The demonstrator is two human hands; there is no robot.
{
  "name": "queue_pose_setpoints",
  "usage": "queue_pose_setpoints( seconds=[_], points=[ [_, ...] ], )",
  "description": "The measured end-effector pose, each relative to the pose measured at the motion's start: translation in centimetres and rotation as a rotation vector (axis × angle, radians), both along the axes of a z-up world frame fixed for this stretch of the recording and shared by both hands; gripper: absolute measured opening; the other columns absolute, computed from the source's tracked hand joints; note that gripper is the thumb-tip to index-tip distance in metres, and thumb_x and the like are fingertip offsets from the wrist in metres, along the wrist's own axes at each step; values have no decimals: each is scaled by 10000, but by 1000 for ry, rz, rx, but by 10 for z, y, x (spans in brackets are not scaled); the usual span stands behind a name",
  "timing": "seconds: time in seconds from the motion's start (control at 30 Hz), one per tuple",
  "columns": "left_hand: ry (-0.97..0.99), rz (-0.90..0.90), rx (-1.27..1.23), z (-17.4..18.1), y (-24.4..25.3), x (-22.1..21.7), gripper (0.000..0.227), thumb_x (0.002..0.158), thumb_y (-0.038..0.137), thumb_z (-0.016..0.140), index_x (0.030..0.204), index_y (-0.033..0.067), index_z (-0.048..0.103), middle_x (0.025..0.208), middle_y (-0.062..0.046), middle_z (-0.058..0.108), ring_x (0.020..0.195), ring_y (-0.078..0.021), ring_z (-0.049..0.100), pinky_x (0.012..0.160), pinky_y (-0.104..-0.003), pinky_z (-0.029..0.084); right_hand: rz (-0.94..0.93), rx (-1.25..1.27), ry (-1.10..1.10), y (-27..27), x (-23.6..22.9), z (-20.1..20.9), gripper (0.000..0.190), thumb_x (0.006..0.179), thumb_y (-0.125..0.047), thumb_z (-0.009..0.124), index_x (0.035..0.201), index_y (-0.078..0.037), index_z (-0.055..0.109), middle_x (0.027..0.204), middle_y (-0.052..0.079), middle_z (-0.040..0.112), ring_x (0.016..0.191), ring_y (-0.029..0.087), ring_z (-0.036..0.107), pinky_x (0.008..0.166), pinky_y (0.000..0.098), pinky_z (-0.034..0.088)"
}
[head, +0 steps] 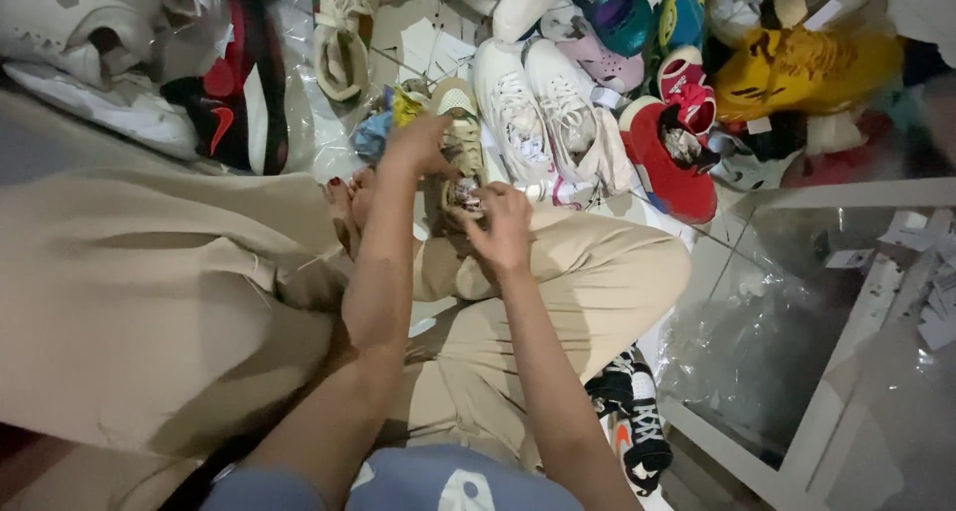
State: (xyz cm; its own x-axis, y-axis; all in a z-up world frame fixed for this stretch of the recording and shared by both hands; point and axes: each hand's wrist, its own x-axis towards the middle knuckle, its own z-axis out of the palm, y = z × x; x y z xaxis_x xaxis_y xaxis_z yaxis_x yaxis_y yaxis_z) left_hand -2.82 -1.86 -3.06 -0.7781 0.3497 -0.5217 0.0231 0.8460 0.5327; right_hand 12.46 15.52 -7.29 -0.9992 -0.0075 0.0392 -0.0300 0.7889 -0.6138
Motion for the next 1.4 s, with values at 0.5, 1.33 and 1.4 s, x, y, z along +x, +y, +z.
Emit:
queue_pose_setpoints(
  seconds=[0.5, 1.33, 1.4],
  points=[
    [156, 84, -64, 93, -4, -40, 783, 933, 528, 725, 1503, 96, 406, 1450, -220, 501, 1316, -438, 456, 1014, -701, 378, -593, 305, -235, 131, -57, 53, 596, 830, -141, 728, 1384, -54, 527, 1353, 252, 515, 1258, 461, 455, 964, 619, 442],
    [52, 158, -138, 12, 3, -40, 827, 926, 378, 763, 1544, 37, 331, 1422, -231, 517, 1298, -433, 495, 1053, -632, 382, -234, -212, -643, -15, -54, 44, 767, 807, -290, 760, 1449, -64, 407, 1143, 144, 741, 1010, 308, 708, 852, 401, 540],
    [-27, 147, -35, 27, 6, -38, 663, 994, 352, 656, 1515, 49, 380, 1485, -241, 448, 1377, -427, 411, 1037, -607, 421, -180, -101, -861, -8, -61, 34, 604, 809, -428, 718, 1273, -63, 593, 1171, 154, 710, 1057, 324, 676, 838, 397, 525]
  ],
)
